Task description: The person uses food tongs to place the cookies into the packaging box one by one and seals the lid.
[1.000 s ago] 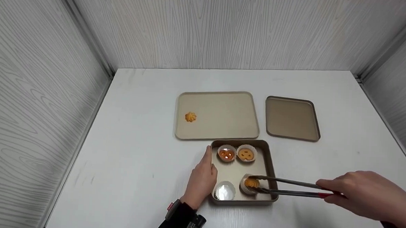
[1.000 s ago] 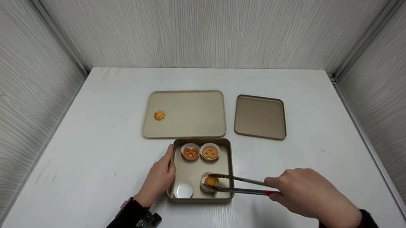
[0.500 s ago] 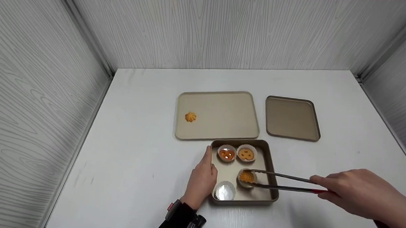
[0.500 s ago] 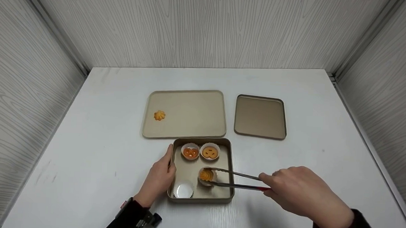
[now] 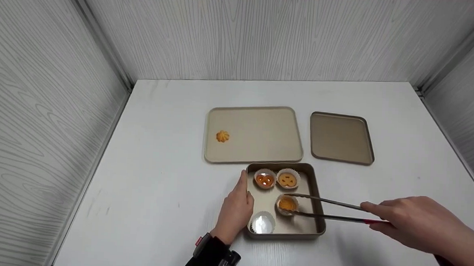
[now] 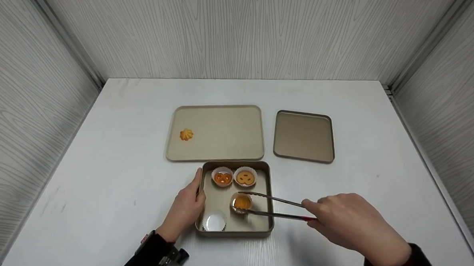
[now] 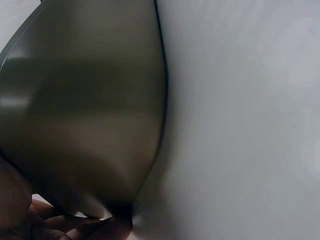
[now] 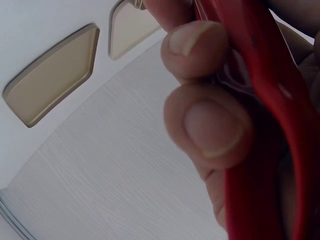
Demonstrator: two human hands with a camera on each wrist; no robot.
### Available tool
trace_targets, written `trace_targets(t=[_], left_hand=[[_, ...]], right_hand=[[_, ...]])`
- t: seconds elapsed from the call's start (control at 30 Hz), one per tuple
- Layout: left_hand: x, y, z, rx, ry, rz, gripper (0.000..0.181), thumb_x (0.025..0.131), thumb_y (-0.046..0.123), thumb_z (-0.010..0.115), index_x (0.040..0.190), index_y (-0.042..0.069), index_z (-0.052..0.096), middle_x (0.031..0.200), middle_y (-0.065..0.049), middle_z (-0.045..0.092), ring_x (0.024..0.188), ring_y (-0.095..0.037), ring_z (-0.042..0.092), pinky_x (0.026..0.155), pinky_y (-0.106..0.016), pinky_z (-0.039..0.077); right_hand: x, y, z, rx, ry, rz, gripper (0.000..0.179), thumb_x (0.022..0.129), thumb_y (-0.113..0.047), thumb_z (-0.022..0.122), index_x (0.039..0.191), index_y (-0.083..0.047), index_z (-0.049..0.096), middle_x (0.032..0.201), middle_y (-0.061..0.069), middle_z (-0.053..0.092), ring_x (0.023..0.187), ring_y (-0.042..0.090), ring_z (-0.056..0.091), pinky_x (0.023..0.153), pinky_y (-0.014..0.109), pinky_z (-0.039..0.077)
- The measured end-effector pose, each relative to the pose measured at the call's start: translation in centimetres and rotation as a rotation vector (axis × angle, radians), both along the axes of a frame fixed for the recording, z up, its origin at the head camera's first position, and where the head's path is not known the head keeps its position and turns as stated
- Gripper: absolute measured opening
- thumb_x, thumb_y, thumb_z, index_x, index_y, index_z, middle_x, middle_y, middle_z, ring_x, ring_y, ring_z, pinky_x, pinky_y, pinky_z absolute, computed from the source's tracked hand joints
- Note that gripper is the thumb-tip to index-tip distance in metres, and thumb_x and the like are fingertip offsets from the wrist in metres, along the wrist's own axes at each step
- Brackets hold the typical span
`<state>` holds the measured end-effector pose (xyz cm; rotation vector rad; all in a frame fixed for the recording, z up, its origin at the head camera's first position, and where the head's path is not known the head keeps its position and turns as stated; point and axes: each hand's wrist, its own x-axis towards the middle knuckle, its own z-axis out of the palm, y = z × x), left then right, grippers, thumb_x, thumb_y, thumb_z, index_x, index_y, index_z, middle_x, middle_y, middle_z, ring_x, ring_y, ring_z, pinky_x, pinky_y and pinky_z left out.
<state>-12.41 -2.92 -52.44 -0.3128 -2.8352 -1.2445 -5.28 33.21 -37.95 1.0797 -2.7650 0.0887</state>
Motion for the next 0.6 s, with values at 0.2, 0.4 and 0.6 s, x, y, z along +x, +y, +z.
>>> trace_targets(t=[0.2,0.4,0.6], left_hand=[[0.03,0.02,-0.19,-0.008,0.030,-0.001,0.059,0.100,0.002,0.048,0.156,-0.008,0.031,0.149,-0.025,0.051,0.105,-0.041,0.066,0.092,-0.050,0.054],[0.01,0.02,-0.12,-0.001,0.019,0.000,0.060,0.099,0.001,0.048,0.157,-0.007,0.031,0.150,-0.025,0.051,0.112,-0.041,0.065,0.095,-0.050,0.053],[0.04,0.01,-0.15,-0.005,0.013,0.002,0.060,0.100,0.003,0.048,0.157,-0.006,0.031,0.149,-0.024,0.052,0.101,-0.039,0.067,0.089,-0.050,0.054]], right_hand=[[-0.05,0.10,-0.01,-0.013,0.008,-0.005,0.047,0.065,-0.015,0.091,0.109,-0.020,0.072,0.069,-0.023,0.059,0.055,-0.008,0.045,0.047,0.022,0.037],[-0.10,0.16,0.05,-0.035,0.024,0.007,0.048,0.066,-0.016,0.091,0.110,-0.020,0.073,0.072,-0.022,0.064,0.056,-0.008,0.048,0.047,0.021,0.038],[-0.59,0.42,0.05,-0.093,0.104,0.035,0.042,0.102,-0.051,0.055,0.112,-0.016,0.075,0.075,-0.015,0.069,0.055,-0.007,0.050,0.046,0.019,0.038]])
